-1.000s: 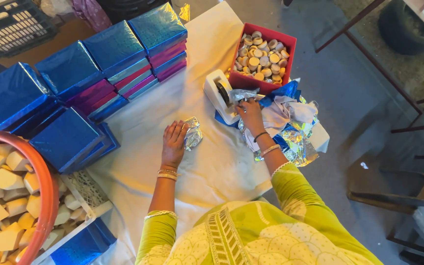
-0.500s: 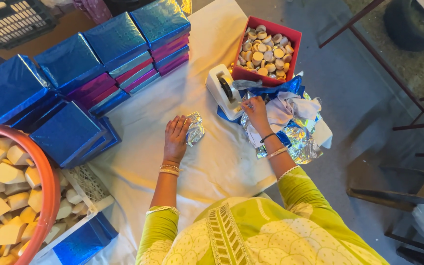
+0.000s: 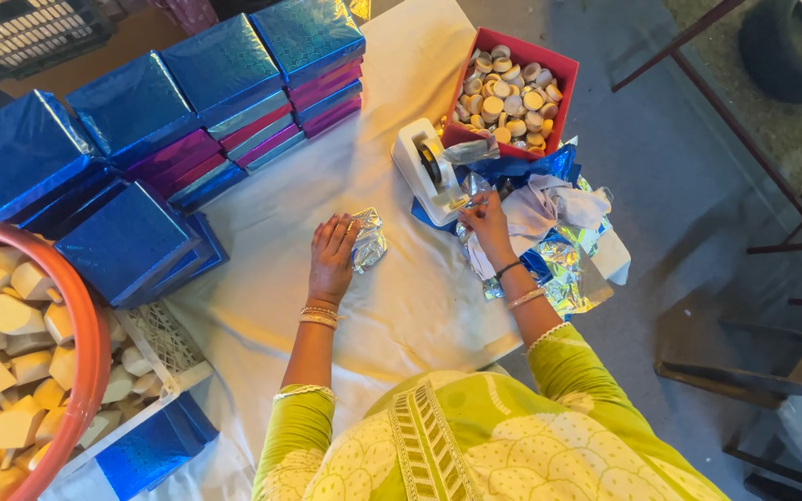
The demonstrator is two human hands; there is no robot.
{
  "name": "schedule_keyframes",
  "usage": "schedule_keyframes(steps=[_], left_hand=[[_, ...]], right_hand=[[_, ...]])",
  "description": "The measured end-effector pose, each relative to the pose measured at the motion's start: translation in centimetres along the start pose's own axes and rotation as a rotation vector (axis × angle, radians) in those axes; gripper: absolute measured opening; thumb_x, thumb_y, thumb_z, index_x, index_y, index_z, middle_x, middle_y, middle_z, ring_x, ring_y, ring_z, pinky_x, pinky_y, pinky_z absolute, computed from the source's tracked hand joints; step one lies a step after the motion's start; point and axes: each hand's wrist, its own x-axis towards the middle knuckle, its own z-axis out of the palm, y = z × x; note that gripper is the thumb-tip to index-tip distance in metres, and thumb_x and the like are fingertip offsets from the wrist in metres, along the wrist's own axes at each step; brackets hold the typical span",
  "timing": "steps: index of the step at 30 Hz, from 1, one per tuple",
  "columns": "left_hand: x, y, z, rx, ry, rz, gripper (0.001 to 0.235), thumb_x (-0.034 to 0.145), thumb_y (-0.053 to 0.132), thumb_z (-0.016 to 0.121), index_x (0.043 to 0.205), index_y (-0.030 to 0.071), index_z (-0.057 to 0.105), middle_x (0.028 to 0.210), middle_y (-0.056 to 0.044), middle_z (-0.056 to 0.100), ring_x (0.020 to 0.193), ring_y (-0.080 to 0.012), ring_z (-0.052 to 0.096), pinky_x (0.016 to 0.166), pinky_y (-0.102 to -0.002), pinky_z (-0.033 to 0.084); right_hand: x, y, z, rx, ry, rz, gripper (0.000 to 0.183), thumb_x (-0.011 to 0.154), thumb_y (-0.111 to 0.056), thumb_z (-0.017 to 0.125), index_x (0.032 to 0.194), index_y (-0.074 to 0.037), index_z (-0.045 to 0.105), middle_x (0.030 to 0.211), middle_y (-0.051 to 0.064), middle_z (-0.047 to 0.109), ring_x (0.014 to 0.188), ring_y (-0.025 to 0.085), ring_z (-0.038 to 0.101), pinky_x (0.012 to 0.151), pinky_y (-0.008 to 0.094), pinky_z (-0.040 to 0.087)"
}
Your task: The person wraps small, light-colored wooden pieces in shiny silver foil. They fold the foil around each piece by hand, then place the wrapped items into a stack of blue and pink boxes. The person also handles a white cloth and a tape dispenser on the table.
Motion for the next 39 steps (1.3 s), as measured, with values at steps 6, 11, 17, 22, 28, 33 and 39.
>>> schedule_keyframes(steps=[6,11,17,22,28,33,39], left_hand=[[0.1,0.2,-0.1,0.002,0.01,-0.017,0.055,0.088,-0.003,0.06,0.142,0.009,0.058,0.149,-0.01,0.055,0.143,-0.0313,0.047,0.121,-0.051,0.033],[-0.2,-0.1,0.2,0.01,0.023,-0.022,0.055,0.086,-0.005,0.059,0.139,0.009,0.059,0.15,-0.01,0.055,0.144,-0.0305,0.047,0.122,-0.05,0.032],[-0.1,-0.3,0.9,0.011,0.026,-0.016,0.051,0.086,-0.004,0.06,0.135,0.008,0.06,0.15,-0.011,0.055,0.143,-0.0311,0.047,0.122,-0.049,0.033],[0.1,0.2,0.3,0.002,0.029,-0.022,0.046,0.086,-0.004,0.06,0.13,0.005,0.061,0.149,-0.01,0.056,0.144,-0.0306,0.047,0.122,-0.048,0.034],[0.1,0.2,0.3,0.001,0.033,-0.009,0.045,0.085,-0.003,0.061,0.129,0.004,0.06,0.149,-0.011,0.055,0.144,-0.03,0.046,0.122,-0.048,0.033],[-0.1,0.1,0.5,0.0,0.015,-0.024,0.05,0.083,-0.005,0.06,0.132,0.005,0.061,0.149,-0.011,0.055,0.144,-0.0293,0.046,0.123,-0.048,0.032],[-0.1,0.0,0.8,0.002,0.018,-0.026,0.05,0.085,-0.005,0.06,0.134,0.005,0.06,0.149,-0.01,0.055,0.145,-0.0292,0.045,0.123,-0.048,0.032]], right_hand=[[0.4,5.7,0.0,0.334,-0.049,0.146,0.008,0.099,-0.013,0.065,0.102,-0.005,0.065,0.088,0.004,0.067,0.075,0.011,0.063,0.07,0.024,0.055],[0.0,12.4,1.0,0.383,-0.043,-0.011,0.014,0.106,-0.012,0.066,0.101,0.0,0.062,0.089,0.005,0.066,0.075,0.011,0.058,0.068,0.023,0.048],[-5.1,11.2,4.9,0.131,-0.052,-0.001,0.012,0.097,-0.012,0.069,0.102,-0.002,0.067,0.086,0.001,0.062,0.071,0.008,0.058,0.061,0.023,0.049],[-5.3,-1.2,10.7,-0.085,-0.11,-0.183,0.012,0.096,-0.016,0.072,0.095,-0.005,0.067,0.087,-0.002,0.065,0.072,0.005,0.061,0.061,0.021,0.055],[-2.9,-5.3,15.6,-0.088,-0.209,-0.087,0.013,0.099,-0.014,0.071,0.095,-0.003,0.066,0.071,0.001,0.058,0.061,0.008,0.051,0.055,0.025,0.045],[-2.1,-5.8,16.4,-0.166,-0.221,-0.241,0.012,0.094,-0.009,0.073,0.092,-0.001,0.065,0.076,0.001,0.071,0.068,0.005,0.063,0.064,0.023,0.052],[-2.7,-7.3,16.6,-0.314,-0.215,-0.304,0.019,0.089,-0.008,0.078,0.095,-0.005,0.06,0.068,0.002,0.065,0.058,0.009,0.058,0.054,0.027,0.046]])
